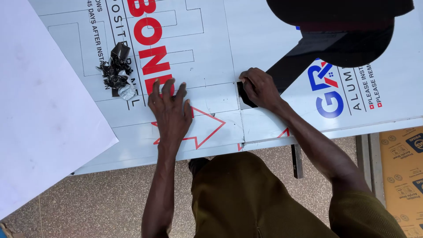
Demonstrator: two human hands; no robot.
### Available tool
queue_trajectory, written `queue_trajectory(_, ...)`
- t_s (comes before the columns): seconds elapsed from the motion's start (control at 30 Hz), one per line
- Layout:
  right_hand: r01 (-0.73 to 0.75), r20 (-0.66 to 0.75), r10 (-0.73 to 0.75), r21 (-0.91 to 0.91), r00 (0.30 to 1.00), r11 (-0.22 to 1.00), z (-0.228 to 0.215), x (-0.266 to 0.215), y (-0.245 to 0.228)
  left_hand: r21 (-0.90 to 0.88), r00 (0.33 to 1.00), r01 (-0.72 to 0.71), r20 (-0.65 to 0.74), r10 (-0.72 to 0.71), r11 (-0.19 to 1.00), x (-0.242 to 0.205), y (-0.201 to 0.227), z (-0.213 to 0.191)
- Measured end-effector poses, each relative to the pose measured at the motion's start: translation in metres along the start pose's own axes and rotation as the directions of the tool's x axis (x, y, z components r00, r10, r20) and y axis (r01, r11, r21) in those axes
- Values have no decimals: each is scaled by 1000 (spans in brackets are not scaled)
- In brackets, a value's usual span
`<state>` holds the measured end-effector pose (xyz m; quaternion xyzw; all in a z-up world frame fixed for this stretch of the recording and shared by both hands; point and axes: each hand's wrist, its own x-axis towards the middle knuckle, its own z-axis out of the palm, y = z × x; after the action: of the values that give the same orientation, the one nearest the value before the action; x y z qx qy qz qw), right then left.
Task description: Weeding excess vinyl from a composite sign panel using a hand tool
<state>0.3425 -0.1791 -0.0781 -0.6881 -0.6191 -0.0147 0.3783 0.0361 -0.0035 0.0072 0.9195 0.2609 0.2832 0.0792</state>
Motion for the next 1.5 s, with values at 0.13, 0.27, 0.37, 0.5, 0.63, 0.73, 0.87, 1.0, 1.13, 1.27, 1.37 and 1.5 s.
queue_trajectory(0.13,-70,-55,76,97,996,993,-11,8,-8,-68,975,-118,181,128,991,39,32,48)
queue_trajectory(0.27,-153,-28,168,278,985,948,-18,13,-10,-364,838,-401,225,497,841,54,23,115)
queue_trajectory(0.37,-168,-24,184,305,983,937,-17,18,-8,-427,807,-428,218,549,797,69,19,121)
queue_trajectory(0.5,-175,-3,187,335,982,926,-13,17,-5,-541,783,-410,205,587,735,77,13,125)
queue_trajectory(0.63,-192,-6,208,352,978,916,-13,16,-5,-566,756,-429,200,623,703,83,12,125)
queue_trajectory(0.73,-190,-7,205,348,979,918,-16,20,-7,-561,749,-443,197,633,699,83,8,131)
queue_trajectory(0.87,-188,-1,203,372,979,909,-17,21,-10,-560,753,-449,182,632,696,82,7,129)
queue_trajectory(1.0,-201,16,210,364,978,909,-16,20,-9,-581,757,-431,184,628,690,85,12,122)
queue_trajectory(1.13,-200,16,210,383,978,902,-16,20,-8,-568,756,-440,183,628,696,83,13,122)
queue_trajectory(1.27,-212,11,225,383,974,899,-16,19,-9,-468,784,-457,191,591,757,68,19,124)
queue_trajectory(1.37,-212,12,224,377,975,902,-17,20,-10,-438,844,-371,207,494,819,58,28,123)
queue_trajectory(1.5,-181,5,194,387,981,904,-18,21,-10,-445,899,-257,217,381,858,53,37,121)
